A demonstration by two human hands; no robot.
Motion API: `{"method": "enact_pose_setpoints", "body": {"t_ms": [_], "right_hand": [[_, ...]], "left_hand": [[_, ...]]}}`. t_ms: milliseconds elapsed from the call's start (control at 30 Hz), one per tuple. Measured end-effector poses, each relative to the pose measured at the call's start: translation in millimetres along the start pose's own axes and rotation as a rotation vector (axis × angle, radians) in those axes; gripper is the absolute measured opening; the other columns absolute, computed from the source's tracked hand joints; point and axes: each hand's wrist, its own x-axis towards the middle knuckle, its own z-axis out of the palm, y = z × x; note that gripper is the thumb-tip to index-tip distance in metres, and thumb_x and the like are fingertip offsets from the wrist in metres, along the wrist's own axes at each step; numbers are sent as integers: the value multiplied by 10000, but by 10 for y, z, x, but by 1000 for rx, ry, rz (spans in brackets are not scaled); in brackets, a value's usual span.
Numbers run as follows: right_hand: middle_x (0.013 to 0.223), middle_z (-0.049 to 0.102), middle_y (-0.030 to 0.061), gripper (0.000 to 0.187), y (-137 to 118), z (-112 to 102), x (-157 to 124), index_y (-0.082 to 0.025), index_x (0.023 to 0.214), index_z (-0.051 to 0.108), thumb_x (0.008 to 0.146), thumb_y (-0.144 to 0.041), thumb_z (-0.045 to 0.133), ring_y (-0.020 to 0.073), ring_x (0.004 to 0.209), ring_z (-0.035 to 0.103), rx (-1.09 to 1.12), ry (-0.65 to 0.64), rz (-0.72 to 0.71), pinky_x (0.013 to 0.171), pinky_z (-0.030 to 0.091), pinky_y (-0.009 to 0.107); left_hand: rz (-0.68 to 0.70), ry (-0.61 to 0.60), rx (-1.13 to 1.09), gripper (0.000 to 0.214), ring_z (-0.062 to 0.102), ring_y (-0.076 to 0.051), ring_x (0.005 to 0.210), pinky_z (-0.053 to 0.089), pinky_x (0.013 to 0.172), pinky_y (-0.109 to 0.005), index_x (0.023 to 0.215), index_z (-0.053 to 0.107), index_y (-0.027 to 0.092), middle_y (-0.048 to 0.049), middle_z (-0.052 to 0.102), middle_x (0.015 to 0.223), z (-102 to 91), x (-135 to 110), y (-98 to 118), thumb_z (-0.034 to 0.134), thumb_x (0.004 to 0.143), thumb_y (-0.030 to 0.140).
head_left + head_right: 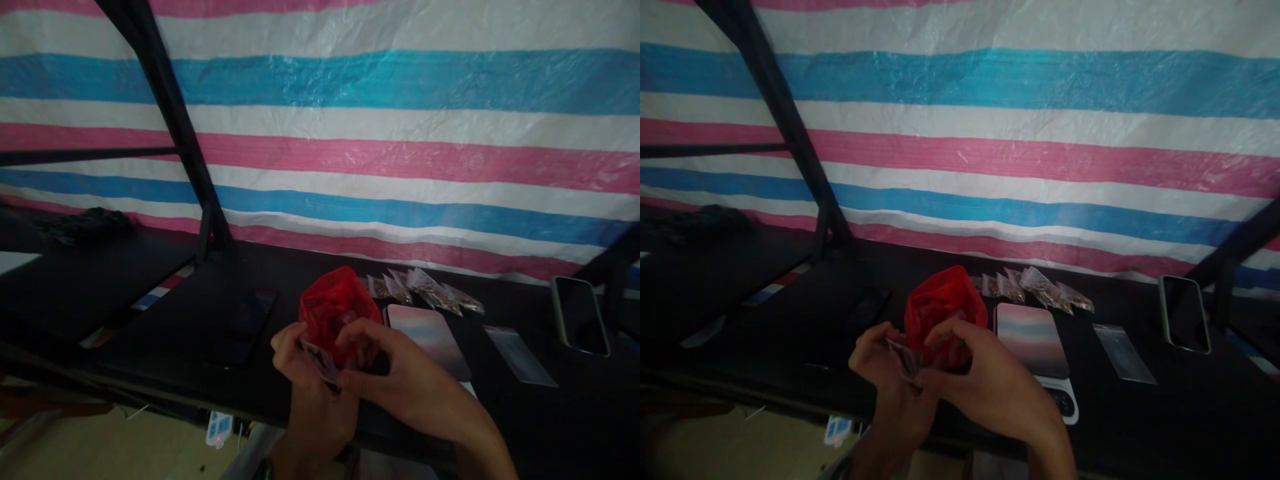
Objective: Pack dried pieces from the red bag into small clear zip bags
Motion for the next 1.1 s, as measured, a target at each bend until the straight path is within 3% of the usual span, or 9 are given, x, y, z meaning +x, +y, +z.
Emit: {"method": "enact_pose_setpoints", "body": {"t_ms": [167, 233, 300, 433, 533, 667, 867, 1000, 1100], "right_hand": [[899, 738, -63, 226, 8, 5, 11, -275, 1003, 766, 808, -189, 841, 135, 843, 622, 34, 20, 18, 745, 452, 237], [845, 740, -46, 64, 24, -19, 29, -255, 929, 776, 869, -235, 784, 137, 788, 625, 15, 132, 5, 701, 447, 241], [781, 723, -30, 63, 34, -60, 42, -234, 870, 778, 899, -279, 744, 142, 729, 617, -11, 280, -24, 663, 446, 248], [723, 710, -13, 122, 12, -156, 1, -219, 831, 772, 892, -305, 712, 158, 687, 622, -44, 366, -64, 648, 450, 262], [740, 708, -1, 139, -7, -189, -85, -223, 789, 750, 883, -256, 652, 168, 701, 615, -174, 416, -53, 664, 430, 276], [785, 713, 9, 124, 52, -260, -192, -231, 771, 698, 845, -206, 602, 190, 752, 615, -444, 613, -72, 686, 387, 301], [758, 729, 48, 249, 473, -713, -310, -219, 852, 717, 883, -427, 582, 244, 719, 669, -282, 830, -7, 706, 476, 352], [916, 791, 111, 280, 830, -915, -329, -220, 930, 781, 882, -392, 566, 305, 897, 732, -452, 942, 150, 861, 520, 429], [1116, 772, 166, 371, 972, -946, -317, -184, 1068, 802, 912, -419, 561, 323, 1067, 714, -587, 1023, 120, 968, 525, 463]], "left_hand": [[-60, -82, -66, 758, 593, -200, 956, 584, 729, -329, 1451, 328, 263, -78, 432, 1219, -29, -71, -47, 651, 781, 112], [-43, -142, -119, 773, 620, -229, 1072, 607, 839, -370, 1443, 378, 261, -93, 471, 1273, -17, -120, -58, 658, 748, 69], [-74, -130, -226, 694, 637, -246, 1170, 606, 929, -393, 1414, 445, 260, -98, 531, 1304, 23, -148, -42, 656, 782, 65], [-420, 10, -443, 239, 743, -184, 945, 627, 799, -299, 1208, 618, 242, -51, 717, 1084, 142, -77, 72, 636, 969, 235], [-559, -9, -450, 144, 731, -158, 764, 605, 683, -245, 954, 704, 219, -14, 745, 885, 193, 11, 166, 736, 921, 355], [-431, -38, -346, 123, 730, -161, 829, 604, 759, -248, 916, 743, 227, -8, 746, 888, 251, -27, 249, 734, 927, 349], [-79, -24, -117, 124, 697, -184, 1020, 586, 888, -323, 1097, 688, 231, -50, 696, 1064, 395, -240, 296, 616, 1002, 197], [92, -13, 73, 166, 653, -195, 1000, 566, 879, -364, 1088, 660, 226, -49, 638, 1044, 384, -198, 200, 600, 983, 112], [158, 9, 189, 182, 636, -204, 980, 553, 851, -371, 1075, 657, 212, -51, 626, 1017, 300, -94, 89, 600, 967, 77]]}}
